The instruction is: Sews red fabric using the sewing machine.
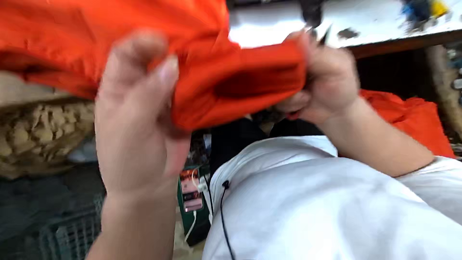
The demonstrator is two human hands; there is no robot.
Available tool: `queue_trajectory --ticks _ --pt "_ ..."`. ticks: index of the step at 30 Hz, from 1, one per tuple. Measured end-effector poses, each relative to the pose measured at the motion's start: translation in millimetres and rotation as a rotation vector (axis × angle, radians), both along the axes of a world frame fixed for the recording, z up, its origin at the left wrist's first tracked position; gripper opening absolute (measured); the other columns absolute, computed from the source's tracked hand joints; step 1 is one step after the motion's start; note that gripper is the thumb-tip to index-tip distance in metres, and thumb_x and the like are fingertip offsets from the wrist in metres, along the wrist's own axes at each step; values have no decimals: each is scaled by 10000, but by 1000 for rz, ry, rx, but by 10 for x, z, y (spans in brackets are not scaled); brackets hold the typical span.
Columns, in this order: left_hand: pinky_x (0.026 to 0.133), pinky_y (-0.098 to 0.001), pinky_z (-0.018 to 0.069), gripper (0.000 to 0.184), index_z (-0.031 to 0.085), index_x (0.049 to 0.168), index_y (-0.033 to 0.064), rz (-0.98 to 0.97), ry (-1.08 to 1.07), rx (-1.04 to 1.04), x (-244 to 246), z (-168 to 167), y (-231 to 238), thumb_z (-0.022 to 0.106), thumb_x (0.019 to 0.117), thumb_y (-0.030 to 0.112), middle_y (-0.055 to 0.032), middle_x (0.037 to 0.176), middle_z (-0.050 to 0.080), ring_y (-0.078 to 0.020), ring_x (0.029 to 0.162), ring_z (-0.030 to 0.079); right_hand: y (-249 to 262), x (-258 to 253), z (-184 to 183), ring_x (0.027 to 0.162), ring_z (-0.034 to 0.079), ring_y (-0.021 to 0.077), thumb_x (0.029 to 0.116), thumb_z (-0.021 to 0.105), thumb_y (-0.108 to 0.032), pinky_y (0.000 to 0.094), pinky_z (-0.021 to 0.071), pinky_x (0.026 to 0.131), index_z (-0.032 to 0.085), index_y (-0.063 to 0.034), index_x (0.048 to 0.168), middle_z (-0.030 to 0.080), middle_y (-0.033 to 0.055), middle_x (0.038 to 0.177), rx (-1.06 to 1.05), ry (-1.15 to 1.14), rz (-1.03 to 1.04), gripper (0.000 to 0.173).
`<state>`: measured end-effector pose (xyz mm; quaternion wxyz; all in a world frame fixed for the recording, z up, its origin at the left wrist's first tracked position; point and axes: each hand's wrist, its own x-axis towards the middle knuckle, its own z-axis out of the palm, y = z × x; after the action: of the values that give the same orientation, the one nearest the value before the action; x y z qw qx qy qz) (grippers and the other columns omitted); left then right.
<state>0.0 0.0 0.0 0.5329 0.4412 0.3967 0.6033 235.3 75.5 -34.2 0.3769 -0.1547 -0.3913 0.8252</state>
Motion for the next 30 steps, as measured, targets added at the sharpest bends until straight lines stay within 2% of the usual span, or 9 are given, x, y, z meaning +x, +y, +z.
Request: queue_trajectory --ticks 7,11,14,18,21,23,25,28,30 --pt "759 -202 600 160 788 1011 183 48 281 135 -105 -224 -203 829 857 171 79 952 728 -50 843 684 2 56 173 486 452 -20 968 637 -22 128 361 413 600 -99 1056 610 -36 751 222 -168 -63 122" --pt "748 -193 574 217 770 1071 117 203 538 208 -46 -268 -231 785 859 79 93 934 676 -37 836 648 -48 77 266 634 592 17 816 711 119 151 509 548 618 -48 975 647 -3 820 386 -340 -124 249" --pt "773 -167 533 126 764 1035 78 316 655 286 7 -353 -217 729 942 155 93 896 646 -4 855 617 -146 52 307 755 662 40 839 696 94 177 568 672 709 13 1027 716 46 884 608 -519 -272 205" --pt "991 -293 510 153 680 1093 107 418 447 393 169 -396 43 538 1035 107 53 1098 662 -88 1101 616 -81 -90 325 743 637 122 886 717 -85 263 539 600 797 -67 1038 655 58 876 1306 -861 -579 172" --pt "930 -294 565 201 604 1135 98 493 373 528 243 119 585 444 1040 22 72 1057 691 -61 1023 667 101 -213 606 793 718 166 887 693 -54 318 585 643 772 -57 1114 747 70 914 1499 -798 -705 241" --pt "926 -253 526 176 626 1145 36 556 653 798 196 494 1002 474 1058 28 48 1075 676 -31 1039 635 204 -306 757 640 677 186 893 708 -53 337 539 545 719 -36 1264 715 70 754 1505 -645 -793 372" --pt "930 -326 508 212 672 1108 -62 527 1025 947 204 717 1437 508 1054 62 -137 1057 686 -174 1041 643 334 -311 768 625 675 209 888 701 -42 382 545 533 679 -81 1340 709 66 744 1422 -704 -776 455" --pt "915 -516 541 246 715 1085 -19 184 1472 682 321 624 1983 535 1047 145 -212 1074 709 -338 1033 690 605 -195 555 807 712 243 1001 582 -72 473 579 729 721 -73 1209 735 110 892 955 -971 -466 250" --pt "881 -622 527 215 742 1054 27 13 1594 396 409 497 2208 621 1014 201 -193 1071 708 -376 1021 685 700 -116 428 684 644 90 1094 461 -162 287 552 651 702 -30 1141 698 52 845 585 -941 -276 279"
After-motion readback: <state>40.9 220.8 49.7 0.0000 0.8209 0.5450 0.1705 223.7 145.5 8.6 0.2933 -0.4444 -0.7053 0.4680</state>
